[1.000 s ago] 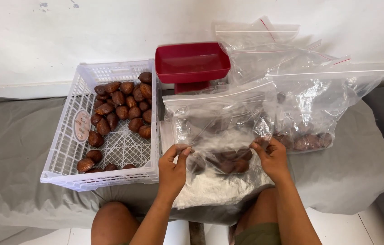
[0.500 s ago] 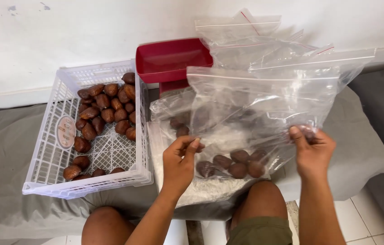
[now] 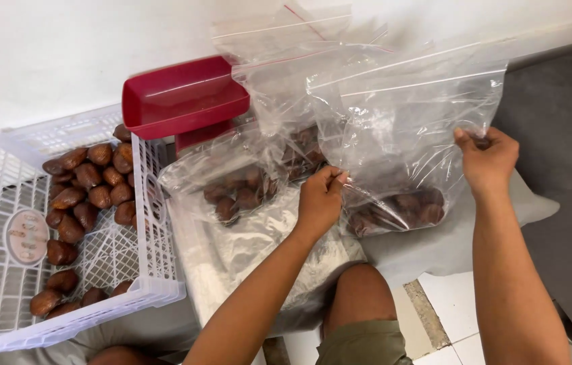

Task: The person is packaging salak fruits by transferring them from a bowl into plastic zip-lock bags and then sealing the bags.

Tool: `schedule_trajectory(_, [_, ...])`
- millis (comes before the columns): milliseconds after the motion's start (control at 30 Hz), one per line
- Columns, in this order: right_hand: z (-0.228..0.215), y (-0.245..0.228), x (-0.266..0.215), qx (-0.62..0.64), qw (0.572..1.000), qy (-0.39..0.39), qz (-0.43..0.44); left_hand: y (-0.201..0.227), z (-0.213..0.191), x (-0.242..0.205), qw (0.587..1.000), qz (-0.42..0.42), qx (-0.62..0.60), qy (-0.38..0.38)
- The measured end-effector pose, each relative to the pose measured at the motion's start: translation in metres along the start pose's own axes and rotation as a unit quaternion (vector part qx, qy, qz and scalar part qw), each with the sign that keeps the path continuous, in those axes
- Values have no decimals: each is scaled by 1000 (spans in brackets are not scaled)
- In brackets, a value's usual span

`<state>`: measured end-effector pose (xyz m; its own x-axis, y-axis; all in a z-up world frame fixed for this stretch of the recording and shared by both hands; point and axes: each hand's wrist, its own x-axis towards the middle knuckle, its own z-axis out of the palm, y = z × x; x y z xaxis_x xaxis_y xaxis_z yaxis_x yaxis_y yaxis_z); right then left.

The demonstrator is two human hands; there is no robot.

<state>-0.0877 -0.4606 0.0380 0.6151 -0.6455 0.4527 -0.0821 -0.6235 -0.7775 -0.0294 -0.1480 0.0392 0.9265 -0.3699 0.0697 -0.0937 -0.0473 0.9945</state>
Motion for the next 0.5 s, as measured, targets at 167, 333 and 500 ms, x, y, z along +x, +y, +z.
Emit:
schedule_trajectory(167, [-4,4,-5,-60,998,11,-31,4,0,10,1000,-2,-3,-8])
schedule_trajectory(333, [-5,-34,-30,-56,994,31,-87,7,-1,-6,1000,1,-8,-22])
schedule_trajectory(500, [2,-87,-67,-113,981,90,-126,3,-18,-25,999,-44,-13,-29])
